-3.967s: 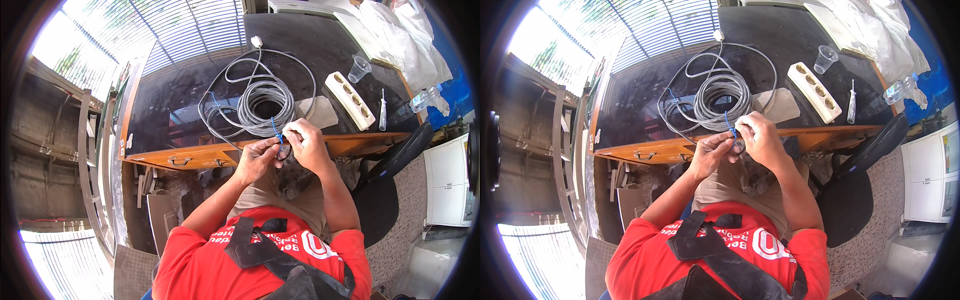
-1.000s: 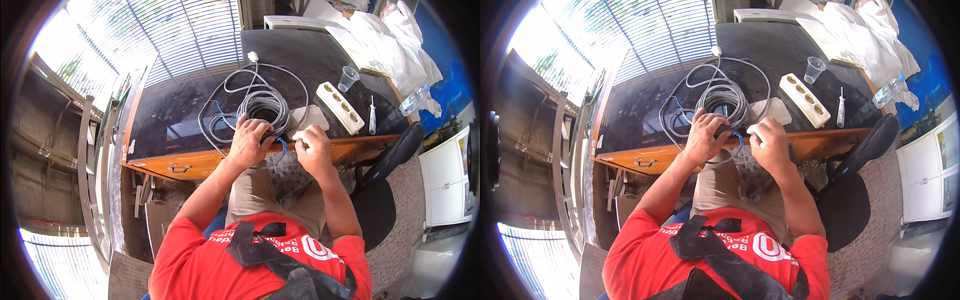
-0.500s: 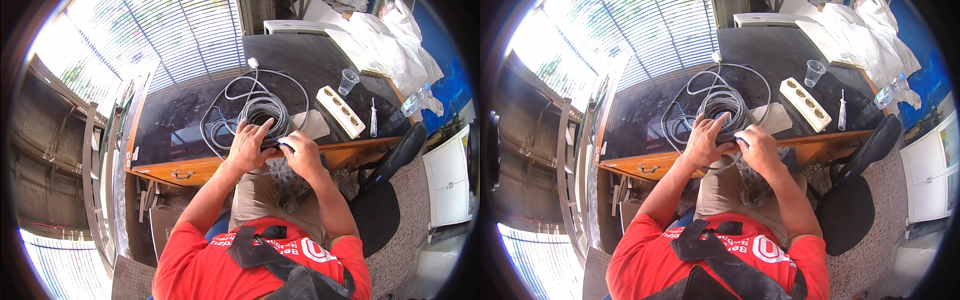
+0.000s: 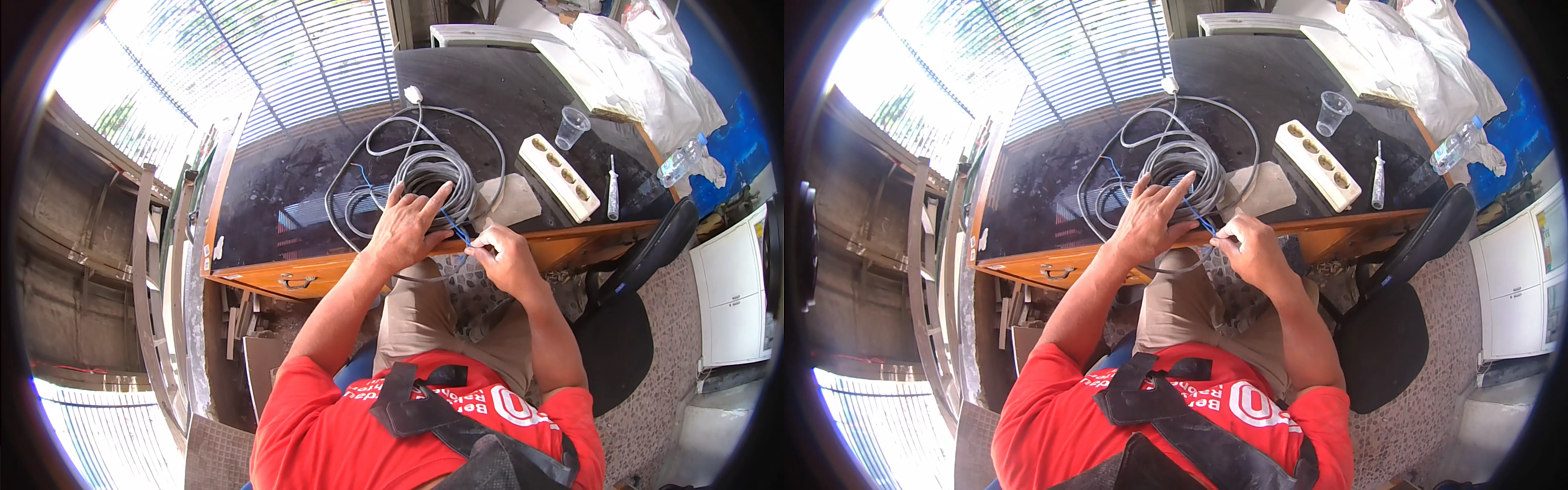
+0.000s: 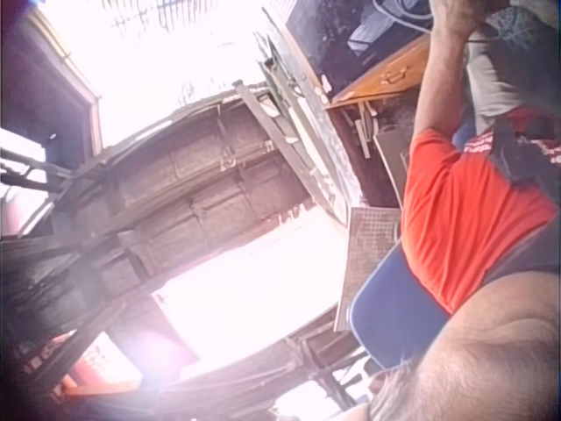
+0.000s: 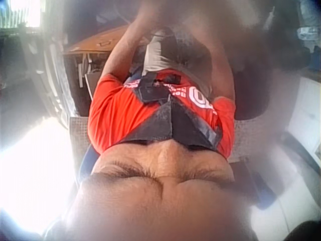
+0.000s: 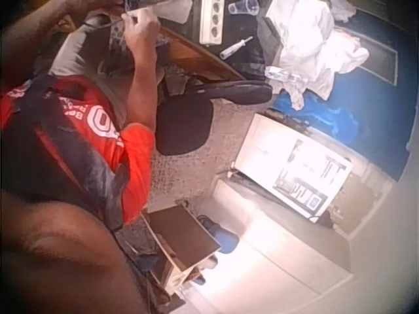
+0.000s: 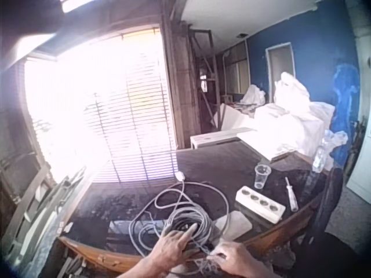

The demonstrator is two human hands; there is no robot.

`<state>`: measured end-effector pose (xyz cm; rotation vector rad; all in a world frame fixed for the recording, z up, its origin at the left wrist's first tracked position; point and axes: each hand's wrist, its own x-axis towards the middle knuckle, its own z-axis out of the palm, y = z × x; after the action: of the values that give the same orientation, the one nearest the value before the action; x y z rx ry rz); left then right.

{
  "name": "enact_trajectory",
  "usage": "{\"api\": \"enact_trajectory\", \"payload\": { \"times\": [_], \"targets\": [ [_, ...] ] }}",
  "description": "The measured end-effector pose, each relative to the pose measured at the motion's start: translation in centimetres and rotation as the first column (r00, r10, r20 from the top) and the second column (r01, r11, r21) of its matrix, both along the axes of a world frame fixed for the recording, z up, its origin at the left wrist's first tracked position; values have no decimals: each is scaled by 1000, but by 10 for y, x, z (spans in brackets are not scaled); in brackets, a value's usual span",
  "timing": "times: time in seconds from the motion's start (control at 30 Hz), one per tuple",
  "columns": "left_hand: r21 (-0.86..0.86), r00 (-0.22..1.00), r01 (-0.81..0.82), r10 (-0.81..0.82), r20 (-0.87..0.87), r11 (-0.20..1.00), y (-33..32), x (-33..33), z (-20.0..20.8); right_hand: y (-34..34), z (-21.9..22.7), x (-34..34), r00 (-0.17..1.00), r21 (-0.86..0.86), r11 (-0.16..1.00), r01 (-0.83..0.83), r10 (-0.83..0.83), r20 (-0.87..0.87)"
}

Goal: The person prepares an extension cord for assembly by manipulating the wire ends by hand and then inserting the wires into the internal terminals of an open power strip housing using a small screwdriver to secure them.

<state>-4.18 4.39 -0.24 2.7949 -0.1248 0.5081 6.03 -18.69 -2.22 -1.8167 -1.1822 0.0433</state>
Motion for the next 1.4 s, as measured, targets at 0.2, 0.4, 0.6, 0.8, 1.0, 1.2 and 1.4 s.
{"api": "enact_trajectory", "payload": {
  "times": [0.2, 0.4, 0.6, 0.8, 1.0, 1.2, 1.4],
  "targets": [
    [62, 996, 70, -67, -59, 996, 4, 7, 13, -2, 6, -3, 990, -84, 995, 62, -72, -122],
    [-43, 959, 250, -253, -127, 967, 9, 20, 34, -3, 2, 1, 780, -28, 1000, 3, -20, -626],
    [-102, 948, 207, -225, -225, 973, 0, 23, 49, -15, 7, -7, 741, 146, 978, 151, -14, -671],
    [-120, 910, 188, -218, -353, 975, -4, 26, 52, -16, 8, -10, 938, 220, 961, 167, -86, -337],
    [-52, 883, 204, -206, -423, 978, -4, 28, 54, -36, 31, 2, 998, -24, 998, 60, -59, 31],
    [-48, 936, 222, -227, -268, 974, 11, 39, 42, -84, 57, 10, 998, -228, 974, 13, 3, 68],
    [-241, 971, -64, 5, -239, 968, 43, 37, 46, -166, 65, -2, 972, -169, 972, 161, -186, -145]
  ]
}}
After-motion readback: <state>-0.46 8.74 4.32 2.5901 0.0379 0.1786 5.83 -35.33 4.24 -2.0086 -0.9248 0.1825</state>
